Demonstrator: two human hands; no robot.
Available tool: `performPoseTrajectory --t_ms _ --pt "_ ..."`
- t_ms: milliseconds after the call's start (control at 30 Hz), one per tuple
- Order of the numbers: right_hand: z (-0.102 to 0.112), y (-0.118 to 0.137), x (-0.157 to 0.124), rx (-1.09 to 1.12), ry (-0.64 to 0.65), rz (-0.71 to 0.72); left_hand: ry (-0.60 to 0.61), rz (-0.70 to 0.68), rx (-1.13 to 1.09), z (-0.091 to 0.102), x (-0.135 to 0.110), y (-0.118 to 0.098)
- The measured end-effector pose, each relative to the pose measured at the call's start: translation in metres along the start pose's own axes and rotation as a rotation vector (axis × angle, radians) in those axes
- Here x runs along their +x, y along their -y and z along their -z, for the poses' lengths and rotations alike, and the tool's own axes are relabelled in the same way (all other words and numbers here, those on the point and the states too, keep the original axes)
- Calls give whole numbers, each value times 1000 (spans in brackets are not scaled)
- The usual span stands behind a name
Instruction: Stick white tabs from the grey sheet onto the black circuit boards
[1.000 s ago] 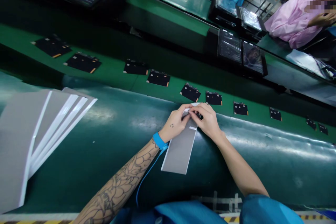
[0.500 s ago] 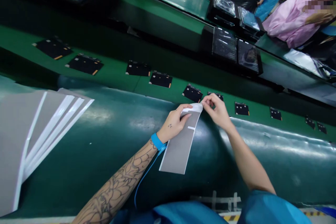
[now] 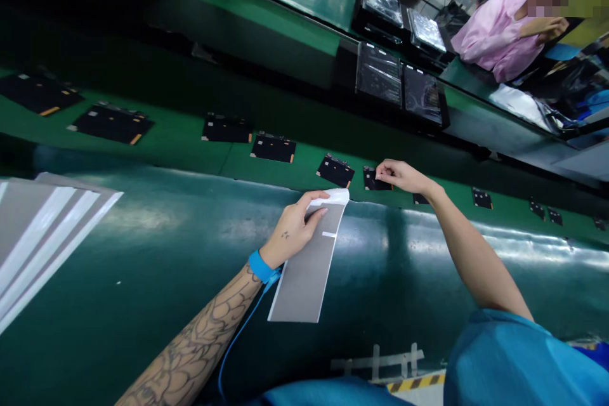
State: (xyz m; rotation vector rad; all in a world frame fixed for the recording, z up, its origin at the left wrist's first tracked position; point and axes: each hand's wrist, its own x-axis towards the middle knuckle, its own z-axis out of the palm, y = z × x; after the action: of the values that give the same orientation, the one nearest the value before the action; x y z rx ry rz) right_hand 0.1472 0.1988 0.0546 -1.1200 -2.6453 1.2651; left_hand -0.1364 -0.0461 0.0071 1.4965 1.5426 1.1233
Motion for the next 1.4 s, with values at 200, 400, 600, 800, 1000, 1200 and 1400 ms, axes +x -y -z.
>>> performPoseTrajectory --t_ms 200,400,600,800,1000,1200,1400 --pt "4 -9 1 -40 5 -20 -2 32 22 0 -1 0" --pt "1 -15 -3 -52 -29 -56 -6 21 14 1 0 -3" --pt "-8 -9 -13 147 -370 -58 -7 15 -8 0 0 -2" --pt "-69 61 -31 180 -424 81 -27 0 -37 0 0 -4" --pt "-132 107 -27 21 -455 316 -37 12 -103 -1 2 -6" --pt "-154 104 -15 -104 -523 312 -43 -14 -119 -2 3 -2" --pt "-156 106 -15 -187 -532 350 -29 -36 -131 -3 5 -1"
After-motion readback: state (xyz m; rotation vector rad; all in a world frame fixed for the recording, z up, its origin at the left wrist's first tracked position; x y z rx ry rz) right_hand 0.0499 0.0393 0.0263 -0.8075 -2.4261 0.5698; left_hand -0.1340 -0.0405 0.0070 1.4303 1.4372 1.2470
